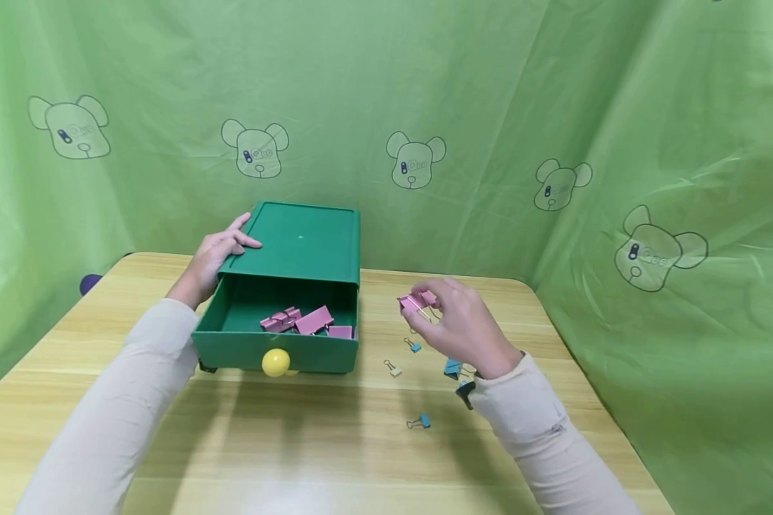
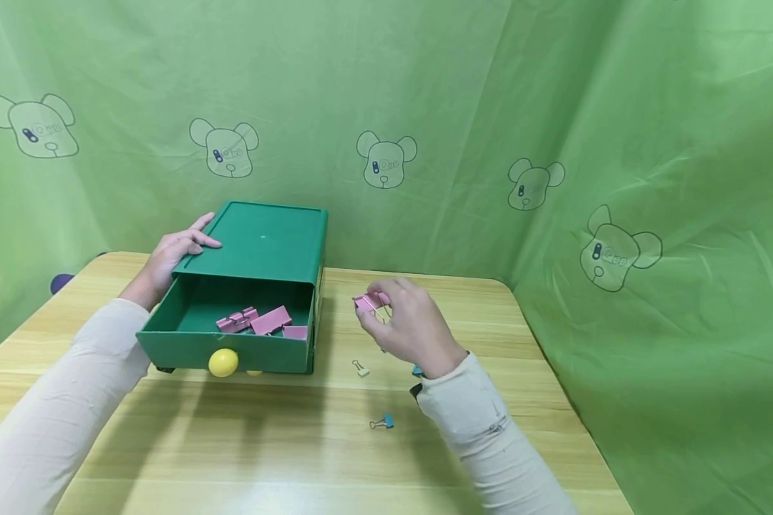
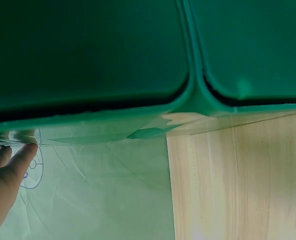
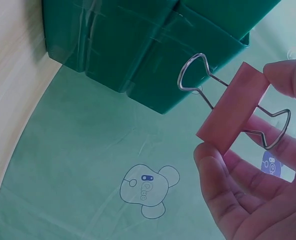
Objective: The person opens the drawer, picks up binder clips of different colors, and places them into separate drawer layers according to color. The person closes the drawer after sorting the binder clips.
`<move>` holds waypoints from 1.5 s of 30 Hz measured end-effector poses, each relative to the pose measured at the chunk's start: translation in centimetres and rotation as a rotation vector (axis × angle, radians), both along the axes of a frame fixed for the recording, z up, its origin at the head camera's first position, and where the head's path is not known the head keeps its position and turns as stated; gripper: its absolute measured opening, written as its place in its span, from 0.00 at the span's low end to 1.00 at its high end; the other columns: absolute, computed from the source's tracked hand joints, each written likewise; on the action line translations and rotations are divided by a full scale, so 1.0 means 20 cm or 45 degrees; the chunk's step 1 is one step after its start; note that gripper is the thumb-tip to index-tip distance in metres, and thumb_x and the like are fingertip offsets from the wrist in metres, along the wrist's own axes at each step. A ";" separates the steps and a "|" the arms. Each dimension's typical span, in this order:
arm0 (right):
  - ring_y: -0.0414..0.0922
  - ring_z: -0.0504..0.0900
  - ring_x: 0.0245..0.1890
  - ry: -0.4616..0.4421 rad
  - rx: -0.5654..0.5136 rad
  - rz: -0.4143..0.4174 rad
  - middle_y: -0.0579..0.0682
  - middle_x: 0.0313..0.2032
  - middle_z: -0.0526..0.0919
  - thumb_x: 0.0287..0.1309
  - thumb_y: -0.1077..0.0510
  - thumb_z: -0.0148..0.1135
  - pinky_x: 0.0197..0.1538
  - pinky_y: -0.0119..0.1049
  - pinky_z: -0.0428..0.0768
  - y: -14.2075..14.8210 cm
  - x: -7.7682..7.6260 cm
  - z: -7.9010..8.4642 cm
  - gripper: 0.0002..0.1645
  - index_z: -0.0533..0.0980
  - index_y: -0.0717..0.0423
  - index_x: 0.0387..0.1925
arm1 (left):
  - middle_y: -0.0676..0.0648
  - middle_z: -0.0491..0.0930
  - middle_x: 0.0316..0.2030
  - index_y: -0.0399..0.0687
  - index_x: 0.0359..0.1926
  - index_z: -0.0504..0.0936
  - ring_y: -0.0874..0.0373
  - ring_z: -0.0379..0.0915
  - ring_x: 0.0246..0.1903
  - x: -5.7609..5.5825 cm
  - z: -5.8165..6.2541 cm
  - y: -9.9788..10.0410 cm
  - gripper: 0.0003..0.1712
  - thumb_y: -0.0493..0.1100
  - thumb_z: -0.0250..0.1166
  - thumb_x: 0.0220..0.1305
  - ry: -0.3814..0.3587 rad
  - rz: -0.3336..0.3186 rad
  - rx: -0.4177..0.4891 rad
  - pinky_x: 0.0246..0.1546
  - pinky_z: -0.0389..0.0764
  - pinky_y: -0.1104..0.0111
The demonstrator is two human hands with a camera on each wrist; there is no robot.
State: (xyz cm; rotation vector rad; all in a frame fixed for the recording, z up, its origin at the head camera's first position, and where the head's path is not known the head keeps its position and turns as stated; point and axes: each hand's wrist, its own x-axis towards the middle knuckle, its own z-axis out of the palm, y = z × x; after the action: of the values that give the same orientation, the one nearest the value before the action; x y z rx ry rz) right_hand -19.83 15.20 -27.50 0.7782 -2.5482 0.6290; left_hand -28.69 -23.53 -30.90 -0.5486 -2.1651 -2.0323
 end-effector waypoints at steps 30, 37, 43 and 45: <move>0.45 0.79 0.37 0.042 -0.020 0.087 0.48 0.37 0.83 0.56 0.51 0.67 0.42 0.39 0.79 -0.12 0.00 0.09 0.13 0.81 0.55 0.38 | 0.45 0.43 0.76 0.51 0.35 0.86 0.45 0.28 0.74 0.01 0.00 0.00 0.25 0.30 0.42 0.63 0.001 -0.005 0.001 0.68 0.34 0.44; 0.44 0.79 0.38 0.028 -0.016 0.099 0.49 0.39 0.83 0.56 0.50 0.67 0.42 0.39 0.80 -0.16 0.00 0.11 0.14 0.81 0.56 0.39 | 0.44 0.43 0.76 0.53 0.34 0.86 0.44 0.28 0.74 0.01 0.00 0.00 0.25 0.30 0.43 0.63 -0.002 -0.006 -0.001 0.68 0.34 0.44; 0.45 0.79 0.38 0.044 -0.017 0.129 0.49 0.39 0.83 0.56 0.50 0.67 0.42 0.38 0.80 -0.19 0.01 0.13 0.15 0.81 0.56 0.39 | 0.45 0.43 0.76 0.51 0.35 0.86 0.45 0.27 0.74 0.02 0.00 0.00 0.24 0.30 0.42 0.63 -0.004 -0.006 -0.009 0.68 0.34 0.44; 0.44 0.79 0.38 0.057 -0.019 0.144 0.49 0.39 0.83 0.56 0.51 0.67 0.42 0.38 0.80 -0.20 0.01 0.14 0.15 0.81 0.57 0.39 | 0.45 0.43 0.76 0.51 0.35 0.86 0.44 0.28 0.74 0.02 0.01 0.00 0.24 0.30 0.42 0.63 -0.004 -0.005 -0.011 0.68 0.34 0.44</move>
State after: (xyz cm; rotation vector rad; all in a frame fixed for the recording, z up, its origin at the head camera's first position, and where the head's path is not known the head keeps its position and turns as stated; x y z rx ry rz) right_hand -19.58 11.25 -24.78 0.9262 -2.4696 0.6580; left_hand -28.37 -23.44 -30.79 -0.5520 -2.1771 -2.0282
